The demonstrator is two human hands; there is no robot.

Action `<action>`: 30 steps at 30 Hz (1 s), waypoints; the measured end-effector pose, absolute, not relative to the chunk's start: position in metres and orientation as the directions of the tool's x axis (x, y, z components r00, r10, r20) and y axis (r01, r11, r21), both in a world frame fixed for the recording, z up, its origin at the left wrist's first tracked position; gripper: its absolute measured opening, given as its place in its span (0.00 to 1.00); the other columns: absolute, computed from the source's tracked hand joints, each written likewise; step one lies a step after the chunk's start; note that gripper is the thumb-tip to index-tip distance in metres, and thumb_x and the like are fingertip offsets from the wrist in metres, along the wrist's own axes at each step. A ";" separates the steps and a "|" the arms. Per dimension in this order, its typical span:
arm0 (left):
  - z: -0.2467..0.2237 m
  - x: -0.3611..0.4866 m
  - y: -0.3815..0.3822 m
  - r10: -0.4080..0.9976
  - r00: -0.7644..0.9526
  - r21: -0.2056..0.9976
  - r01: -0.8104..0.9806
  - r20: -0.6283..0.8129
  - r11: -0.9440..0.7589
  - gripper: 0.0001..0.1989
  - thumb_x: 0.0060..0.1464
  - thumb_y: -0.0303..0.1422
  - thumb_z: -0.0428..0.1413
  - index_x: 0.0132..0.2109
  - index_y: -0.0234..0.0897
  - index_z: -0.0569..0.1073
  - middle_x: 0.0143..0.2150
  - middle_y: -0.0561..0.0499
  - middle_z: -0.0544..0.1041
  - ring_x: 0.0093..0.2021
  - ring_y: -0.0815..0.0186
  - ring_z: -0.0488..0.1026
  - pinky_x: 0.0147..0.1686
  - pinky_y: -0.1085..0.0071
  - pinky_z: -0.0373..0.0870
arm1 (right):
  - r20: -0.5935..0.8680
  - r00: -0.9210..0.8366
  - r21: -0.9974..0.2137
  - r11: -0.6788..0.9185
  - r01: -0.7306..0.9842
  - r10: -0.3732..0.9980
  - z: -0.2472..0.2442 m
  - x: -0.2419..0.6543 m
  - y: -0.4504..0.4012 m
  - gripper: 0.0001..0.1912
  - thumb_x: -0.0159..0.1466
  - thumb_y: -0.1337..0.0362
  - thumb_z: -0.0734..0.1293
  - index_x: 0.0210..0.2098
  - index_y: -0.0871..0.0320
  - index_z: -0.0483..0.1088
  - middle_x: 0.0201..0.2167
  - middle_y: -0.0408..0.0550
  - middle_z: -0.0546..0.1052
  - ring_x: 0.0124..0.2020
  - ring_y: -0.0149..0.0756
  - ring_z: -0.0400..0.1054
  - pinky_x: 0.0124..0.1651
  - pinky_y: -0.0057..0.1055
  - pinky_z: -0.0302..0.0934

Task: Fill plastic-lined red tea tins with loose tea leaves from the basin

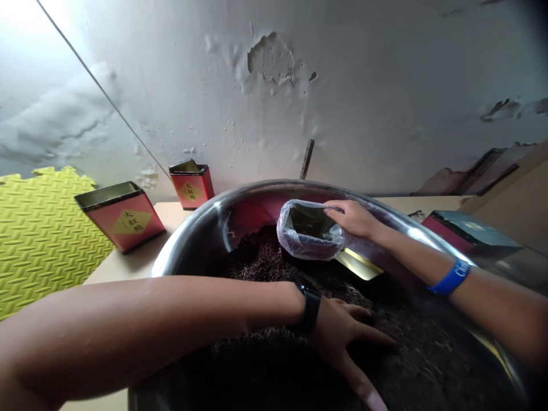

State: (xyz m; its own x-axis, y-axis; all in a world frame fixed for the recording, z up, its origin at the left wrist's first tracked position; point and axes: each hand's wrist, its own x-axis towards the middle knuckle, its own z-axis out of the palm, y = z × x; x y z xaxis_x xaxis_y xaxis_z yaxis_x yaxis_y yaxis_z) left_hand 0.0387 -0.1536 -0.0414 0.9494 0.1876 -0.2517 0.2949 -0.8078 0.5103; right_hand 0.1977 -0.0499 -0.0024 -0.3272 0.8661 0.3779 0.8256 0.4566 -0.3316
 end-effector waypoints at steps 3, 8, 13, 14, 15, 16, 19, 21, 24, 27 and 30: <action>-0.046 0.039 -0.155 0.203 0.946 0.520 0.310 -0.253 -0.796 0.43 0.38 0.56 0.55 0.61 0.55 0.51 0.65 0.48 0.47 0.62 0.45 0.47 0.55 0.46 0.49 | 0.369 -0.330 -0.340 0.457 0.822 0.869 -0.002 0.198 -0.050 0.14 0.60 0.61 0.57 0.36 0.56 0.73 0.38 0.46 0.76 0.42 0.42 0.68 0.45 0.35 0.60; -0.037 0.039 -0.152 0.113 0.953 0.547 0.257 -0.283 -0.797 0.45 0.35 0.50 0.60 0.61 0.48 0.54 0.63 0.44 0.48 0.60 0.46 0.54 0.54 0.51 0.54 | 0.355 -0.335 -0.358 0.457 0.814 0.873 -0.003 0.198 -0.048 0.14 0.60 0.61 0.57 0.37 0.56 0.73 0.38 0.45 0.76 0.42 0.41 0.68 0.44 0.35 0.61; -0.026 0.043 -0.152 0.024 0.935 0.508 0.214 -0.354 -0.835 0.44 0.36 0.46 0.61 0.60 0.39 0.55 0.60 0.40 0.54 0.59 0.50 0.56 0.55 0.59 0.57 | 0.347 -0.339 -0.371 0.460 0.806 0.874 -0.004 0.199 -0.047 0.15 0.61 0.61 0.57 0.39 0.55 0.73 0.39 0.44 0.76 0.43 0.41 0.68 0.44 0.34 0.61; -0.024 0.044 -0.152 0.014 0.933 0.492 0.203 -0.361 -0.846 0.42 0.38 0.46 0.60 0.60 0.38 0.56 0.58 0.41 0.56 0.58 0.51 0.57 0.55 0.60 0.57 | 0.345 -0.341 -0.370 0.460 0.807 0.875 -0.004 0.200 -0.047 0.15 0.61 0.61 0.57 0.39 0.55 0.73 0.39 0.45 0.76 0.43 0.41 0.68 0.44 0.34 0.61; -0.023 0.045 -0.152 -0.002 0.930 0.479 0.188 -0.368 -0.857 0.40 0.40 0.45 0.59 0.59 0.36 0.58 0.56 0.41 0.59 0.57 0.53 0.59 0.55 0.62 0.57 | 0.343 -0.343 -0.369 0.461 0.807 0.875 -0.004 0.200 -0.047 0.15 0.61 0.61 0.56 0.40 0.55 0.72 0.39 0.45 0.76 0.43 0.41 0.68 0.44 0.34 0.61; -0.021 0.047 -0.152 -0.023 0.926 0.471 0.170 -0.376 -0.865 0.36 0.42 0.43 0.58 0.58 0.35 0.59 0.54 0.43 0.63 0.55 0.55 0.62 0.54 0.65 0.59 | 0.342 -0.346 -0.370 0.464 0.805 0.874 -0.004 0.200 -0.047 0.15 0.61 0.61 0.57 0.40 0.55 0.72 0.39 0.45 0.76 0.43 0.41 0.68 0.44 0.35 0.61; -0.021 0.050 -0.152 -0.074 0.920 0.467 0.125 -0.386 -0.875 0.28 0.46 0.40 0.57 0.54 0.33 0.64 0.44 0.48 0.71 0.46 0.61 0.69 0.47 0.71 0.65 | 0.346 -0.352 -0.375 0.472 0.798 0.870 -0.004 0.199 -0.047 0.15 0.61 0.61 0.57 0.41 0.55 0.72 0.39 0.45 0.76 0.43 0.41 0.68 0.45 0.35 0.60; -0.021 0.051 -0.152 -0.094 0.927 0.465 0.093 -0.362 -0.880 0.26 0.47 0.38 0.57 0.52 0.32 0.65 0.40 0.50 0.73 0.42 0.63 0.71 0.43 0.73 0.67 | 0.350 -0.352 -0.375 0.474 0.797 0.868 -0.004 0.199 -0.048 0.15 0.61 0.61 0.57 0.40 0.56 0.72 0.38 0.45 0.76 0.43 0.41 0.68 0.46 0.36 0.60; -0.021 0.050 -0.150 -0.120 0.950 0.451 0.024 -0.289 -0.892 0.22 0.47 0.35 0.57 0.50 0.31 0.67 0.41 0.50 0.74 0.42 0.65 0.71 0.43 0.74 0.66 | 0.353 -0.350 -0.368 0.472 0.801 0.868 -0.003 0.198 -0.048 0.15 0.61 0.61 0.57 0.40 0.56 0.72 0.39 0.45 0.76 0.44 0.41 0.68 0.47 0.36 0.60; -0.019 0.049 -0.145 -0.120 0.966 0.477 0.004 -0.227 -0.879 0.18 0.49 0.32 0.56 0.47 0.31 0.68 0.44 0.49 0.73 0.44 0.65 0.70 0.45 0.73 0.65 | 0.353 -0.351 -0.367 0.474 0.801 0.867 -0.003 0.198 -0.048 0.15 0.61 0.61 0.57 0.41 0.56 0.72 0.40 0.45 0.76 0.44 0.41 0.68 0.47 0.36 0.60; -0.013 0.047 -0.138 -0.061 0.987 0.519 0.024 -0.146 -0.855 0.15 0.50 0.28 0.56 0.46 0.30 0.69 0.45 0.49 0.73 0.44 0.67 0.70 0.45 0.74 0.65 | 0.344 -0.359 -0.377 0.478 0.793 0.867 -0.003 0.198 -0.049 0.15 0.61 0.61 0.57 0.40 0.56 0.72 0.39 0.45 0.76 0.44 0.42 0.68 0.47 0.37 0.60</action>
State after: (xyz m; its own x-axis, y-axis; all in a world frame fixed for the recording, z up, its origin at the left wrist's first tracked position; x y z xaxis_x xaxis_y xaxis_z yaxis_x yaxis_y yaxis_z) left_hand 0.0474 -0.1378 -0.0127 0.9874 -0.0606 -0.1462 0.0243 -0.8547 0.5185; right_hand 0.1978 -0.0489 -0.0027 -0.3593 0.8673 0.3445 0.7930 0.4784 -0.3773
